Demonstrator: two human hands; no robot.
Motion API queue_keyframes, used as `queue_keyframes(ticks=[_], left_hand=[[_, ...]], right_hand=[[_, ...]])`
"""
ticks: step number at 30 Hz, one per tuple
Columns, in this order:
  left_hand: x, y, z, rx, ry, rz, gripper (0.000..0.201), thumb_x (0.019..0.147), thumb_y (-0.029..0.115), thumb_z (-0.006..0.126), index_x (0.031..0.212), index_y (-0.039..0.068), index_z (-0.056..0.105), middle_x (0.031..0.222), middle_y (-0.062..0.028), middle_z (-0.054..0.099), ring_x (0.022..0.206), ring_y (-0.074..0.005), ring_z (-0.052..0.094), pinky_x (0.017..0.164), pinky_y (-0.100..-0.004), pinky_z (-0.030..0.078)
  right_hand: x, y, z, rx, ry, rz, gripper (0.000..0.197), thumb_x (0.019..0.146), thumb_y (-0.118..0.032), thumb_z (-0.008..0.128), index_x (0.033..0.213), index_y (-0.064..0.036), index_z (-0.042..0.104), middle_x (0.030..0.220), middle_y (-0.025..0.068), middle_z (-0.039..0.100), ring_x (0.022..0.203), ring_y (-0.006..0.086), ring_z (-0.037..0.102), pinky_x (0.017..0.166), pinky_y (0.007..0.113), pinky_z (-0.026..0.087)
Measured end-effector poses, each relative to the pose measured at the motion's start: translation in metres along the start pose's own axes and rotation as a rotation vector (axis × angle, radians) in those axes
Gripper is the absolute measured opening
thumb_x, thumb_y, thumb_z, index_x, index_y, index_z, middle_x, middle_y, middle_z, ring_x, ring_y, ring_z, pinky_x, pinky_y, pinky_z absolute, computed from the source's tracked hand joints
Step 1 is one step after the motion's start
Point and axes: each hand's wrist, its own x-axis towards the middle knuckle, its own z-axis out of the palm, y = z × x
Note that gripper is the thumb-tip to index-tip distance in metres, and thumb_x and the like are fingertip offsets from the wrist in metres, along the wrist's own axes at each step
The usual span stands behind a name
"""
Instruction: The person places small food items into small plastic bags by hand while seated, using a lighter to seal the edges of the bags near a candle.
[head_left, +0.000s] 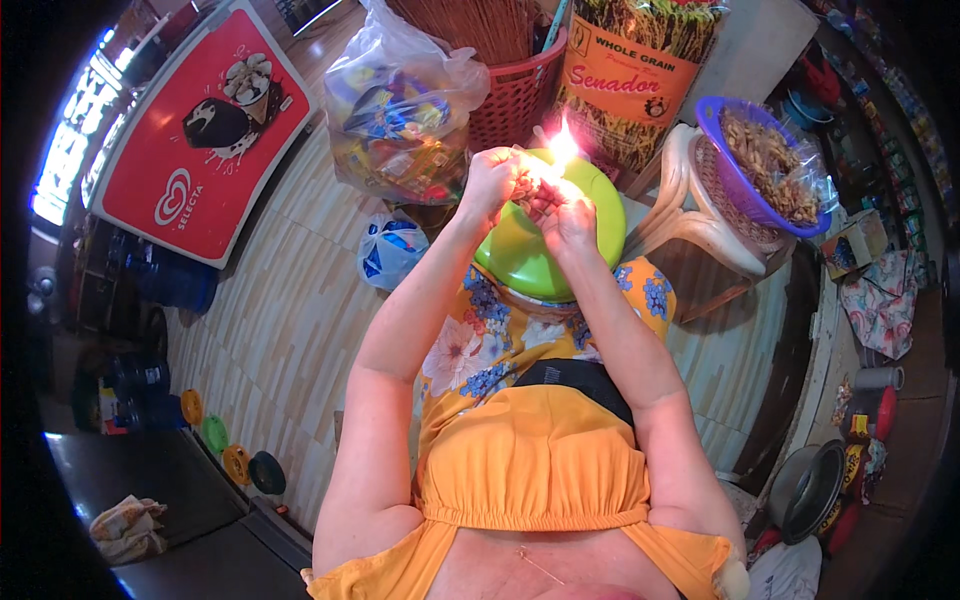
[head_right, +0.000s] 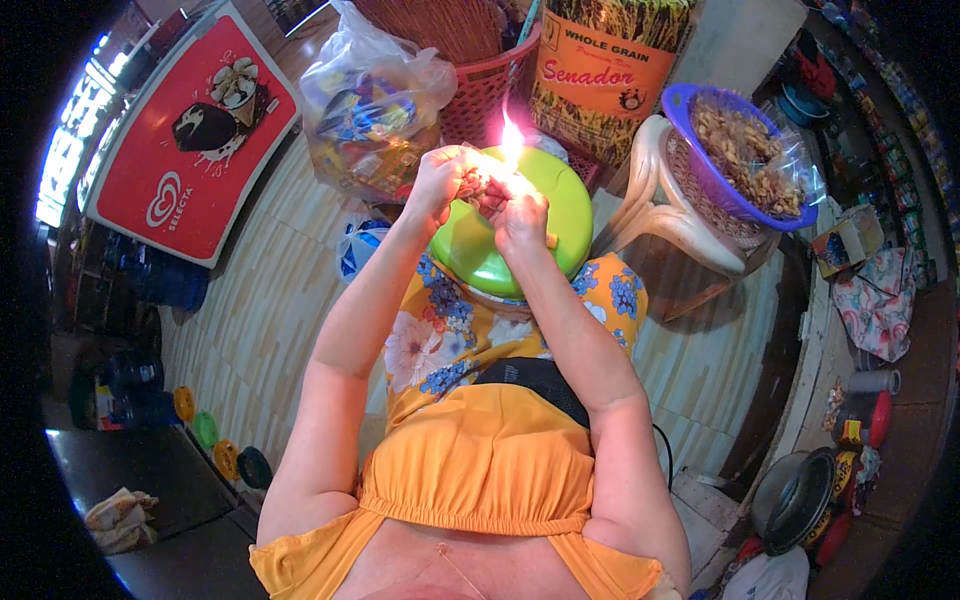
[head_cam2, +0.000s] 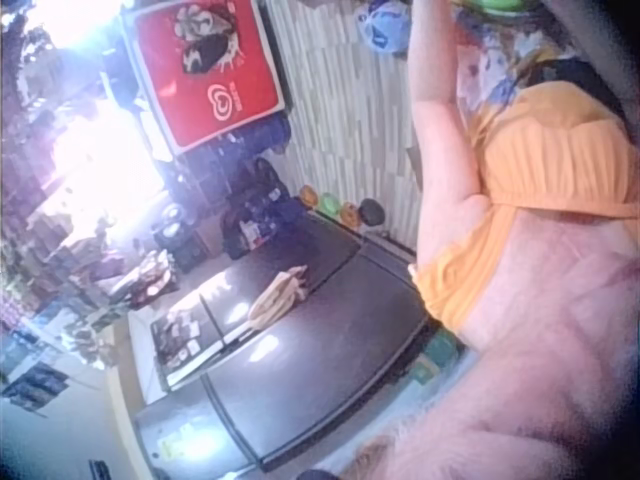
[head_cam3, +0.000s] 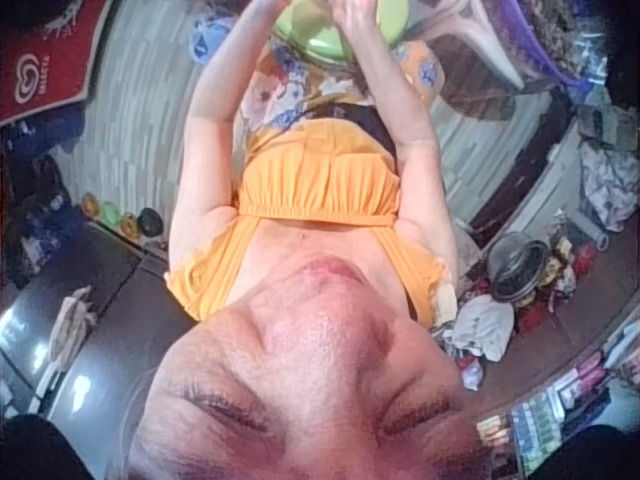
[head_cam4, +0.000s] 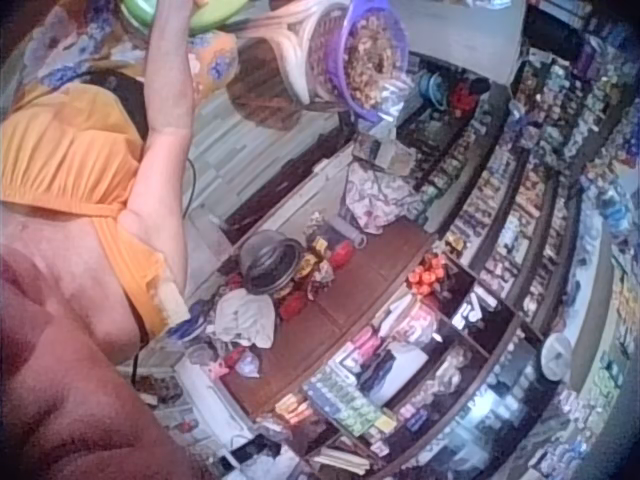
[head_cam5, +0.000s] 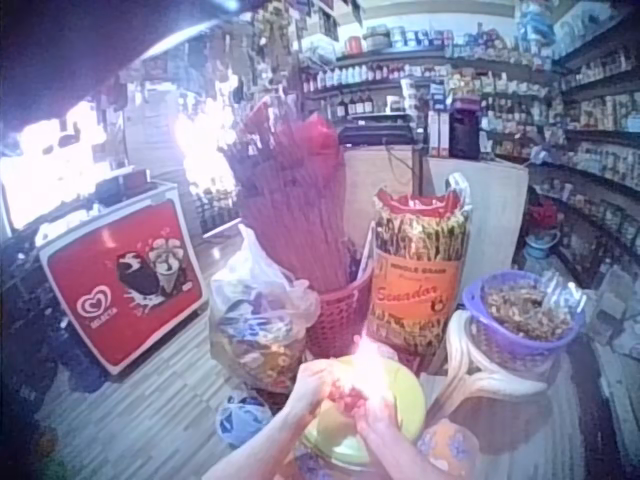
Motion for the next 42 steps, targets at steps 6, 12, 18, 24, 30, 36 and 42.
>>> queue_keyframes(ticks=[6, 12, 18, 24, 30, 36, 42], left_hand=[[0.005, 0.007, 0.007, 0.023, 0.071, -0.04, 0.013, 0.077, 0.006, 0.051, 0.068, 0.0, 0.059, 0.059, -0.0004, 0.052, 0.05, -0.0061, 0.046, 0.046, -0.0186, 0.036], [0.006, 0.016, 0.009, 0.042, 0.018, -0.109, 0.014, 0.076, 0.006, 0.052, 0.065, 0.001, 0.058, 0.055, 0.0017, 0.048, 0.046, -0.0051, 0.042, 0.042, -0.0189, 0.029], [0.009, 0.015, 0.012, 0.09, -0.028, -0.128, 0.012, 0.076, 0.005, 0.052, 0.069, 0.0, 0.06, 0.054, 0.002, 0.048, 0.043, -0.0034, 0.039, 0.039, -0.0179, 0.025], [0.008, 0.006, 0.012, 0.128, -0.051, -0.081, 0.012, 0.074, 0.006, 0.054, 0.075, -0.002, 0.063, 0.063, -0.002, 0.055, 0.052, -0.0066, 0.047, 0.046, -0.0203, 0.035], [-0.005, -0.005, 0.006, 0.183, -0.096, 0.05, 0.011, 0.071, 0.005, 0.054, 0.074, -0.002, 0.062, 0.07, -0.0048, 0.059, 0.063, -0.0093, 0.054, 0.059, -0.0221, 0.043], [-0.008, -0.012, -0.004, 0.159, -0.073, 0.032, 0.01, 0.071, 0.005, 0.053, 0.072, -0.001, 0.061, 0.07, -0.0045, 0.06, 0.064, -0.0095, 0.054, 0.061, -0.0219, 0.044], [-0.005, -0.013, -0.011, 0.165, -0.069, 0.044, 0.009, 0.069, 0.003, 0.052, 0.07, 0.0, 0.06, 0.07, -0.0049, 0.059, 0.063, -0.0088, 0.053, 0.057, -0.0214, 0.043]], right_hand=[[0.002, -0.002, 0.005, 0.031, 0.083, 0.019, 0.008, 0.079, -0.012, 0.055, 0.081, -0.0045, 0.056, 0.065, 0.0035, 0.054, 0.052, 0.0126, 0.05, 0.049, 0.027, 0.043], [0.005, -0.003, 0.003, 0.071, 0.078, 0.027, 0.007, 0.078, -0.011, 0.057, 0.079, -0.0046, 0.056, 0.062, 0.0035, 0.053, 0.048, 0.0124, 0.049, 0.047, 0.026, 0.043], [0.004, -0.006, -0.005, 0.026, 0.067, 0.046, 0.008, 0.081, -0.011, 0.055, 0.08, -0.0038, 0.053, 0.064, 0.003, 0.052, 0.054, 0.0129, 0.048, 0.054, 0.032, 0.046], [-0.002, -0.006, -0.013, 0.025, 0.016, 0.002, 0.004, 0.078, -0.009, 0.057, 0.079, -0.0061, 0.055, 0.063, 0.0024, 0.054, 0.049, 0.0116, 0.05, 0.048, 0.025, 0.044], [-0.013, -0.006, -0.013, 0.025, -0.056, 0.022, 0.005, 0.081, -0.009, 0.055, 0.085, -0.0072, 0.056, 0.067, 0.0013, 0.055, 0.056, 0.0108, 0.052, 0.053, 0.026, 0.047], [-0.015, 0.0, -0.014, -0.016, -0.146, -0.048, 0.011, 0.08, -0.007, 0.054, 0.09, -0.0043, 0.056, 0.075, 0.0046, 0.059, 0.057, 0.0117, 0.054, 0.055, 0.026, 0.048], [-0.02, -0.001, -0.006, -0.018, -0.132, 0.0, 0.013, 0.079, 0.0, 0.05, 0.092, -0.0001, 0.053, 0.078, 0.0079, 0.057, 0.061, 0.0137, 0.054, 0.058, 0.027, 0.049]])
